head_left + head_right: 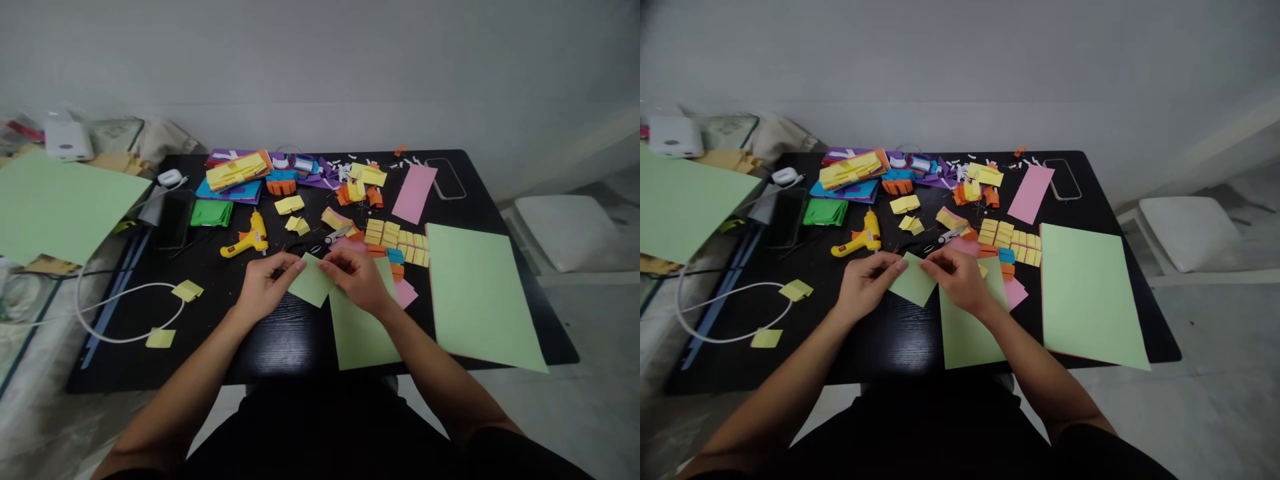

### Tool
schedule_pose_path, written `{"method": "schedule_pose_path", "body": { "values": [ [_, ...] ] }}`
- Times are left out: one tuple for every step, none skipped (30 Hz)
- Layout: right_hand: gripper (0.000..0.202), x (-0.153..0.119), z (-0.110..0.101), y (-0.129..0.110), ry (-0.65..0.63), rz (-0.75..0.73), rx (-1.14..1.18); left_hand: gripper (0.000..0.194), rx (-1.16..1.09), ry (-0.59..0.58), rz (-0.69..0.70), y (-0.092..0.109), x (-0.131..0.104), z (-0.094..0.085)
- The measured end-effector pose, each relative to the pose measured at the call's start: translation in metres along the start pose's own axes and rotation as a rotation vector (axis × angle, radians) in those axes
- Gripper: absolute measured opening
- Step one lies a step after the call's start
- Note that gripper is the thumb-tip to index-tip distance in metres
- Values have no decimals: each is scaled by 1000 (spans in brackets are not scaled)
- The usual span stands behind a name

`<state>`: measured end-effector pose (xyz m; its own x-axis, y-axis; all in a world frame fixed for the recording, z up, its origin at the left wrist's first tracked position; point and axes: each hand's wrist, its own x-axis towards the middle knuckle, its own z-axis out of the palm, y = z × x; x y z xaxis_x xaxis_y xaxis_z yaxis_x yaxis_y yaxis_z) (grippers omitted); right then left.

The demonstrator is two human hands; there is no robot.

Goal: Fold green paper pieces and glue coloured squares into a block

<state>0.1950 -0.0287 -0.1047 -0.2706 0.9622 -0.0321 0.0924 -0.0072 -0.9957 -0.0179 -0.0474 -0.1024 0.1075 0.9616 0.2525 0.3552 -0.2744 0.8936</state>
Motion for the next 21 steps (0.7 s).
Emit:
{"method": "schedule_pose_path", "body": {
  "values": [
    [37, 0, -1, -1, -19, 2, -2, 18, 13, 6, 13, 1, 0, -1],
    [37, 0, -3, -2, -39, 4, -2, 18, 27, 17, 24, 1, 0, -3],
    [37, 0, -4, -4, -61, 9, 1, 18, 41, 30, 31, 1, 0, -3],
    [38, -1, -6, -5, -83, 18, 8, 18, 53, 45, 39, 1, -1, -4],
    [38, -1, -7, -6, -101, 28, 16, 18, 61, 60, 46, 1, -1, -5],
    [39, -2, -7, -8, -111, 38, 24, 18, 62, 72, 50, 1, -1, -5],
    [40, -3, -8, -9, -110, 43, 31, 18, 53, 76, 51, 1, -1, -6],
    [40, -4, -8, -9, -104, 43, 33, 18, 33, 74, 50, 1, 0, -6],
    [41, -5, -7, -10, -96, 38, 31, 18, 4, 62, 43, 1, 0, -6],
    [41, -6, -7, -10, -91, 30, 23, 18, -30, 39, 31, 1, 1, -7],
    [41, -7, -6, -9, -91, 21, 10, 16, -66, 7, 12, 1, 2, -8],
    [40, -8, -6, -9, -91, 11, -8, 16, -99, -27, -10, 1, 3, -8],
    [39, -9, -5, -9, -90, -2, -30, 16, -125, -60, -34, 1, 4, -8],
    [37, -10, -5, -9, -87, -17, -56, 17, -142, -86, -57, 2, 5, -8],
    [36, -11, -5, -8, -81, -34, -82, 19, -153, -106, -76, 2, 5, -8],
    [34, -12, -5, -8, -74, -50, -102, 21, -160, -116, -91, 2, 5, -8],
    [33, -14, -5, -8, -66, -61, -116, 24, -164, -117, -100, 2, 5, -8],
    [31, -16, -5, -8, -60, -63, -120, 26, -168, -108, -108, 3, 4, -8],
    [30, -18, -4, -7, -58, -57, -116, 27, -171, -87, -114, 3, 4, -7],
    [29, -20, -4, -7, -59, -48, -107, 28, -176, -56, -120, 3, 4, -7],
    [29, -23, -4, -6, -66, -39, -101, 30, -186, -20, -124, 2, 3, -7]
  ]
}}
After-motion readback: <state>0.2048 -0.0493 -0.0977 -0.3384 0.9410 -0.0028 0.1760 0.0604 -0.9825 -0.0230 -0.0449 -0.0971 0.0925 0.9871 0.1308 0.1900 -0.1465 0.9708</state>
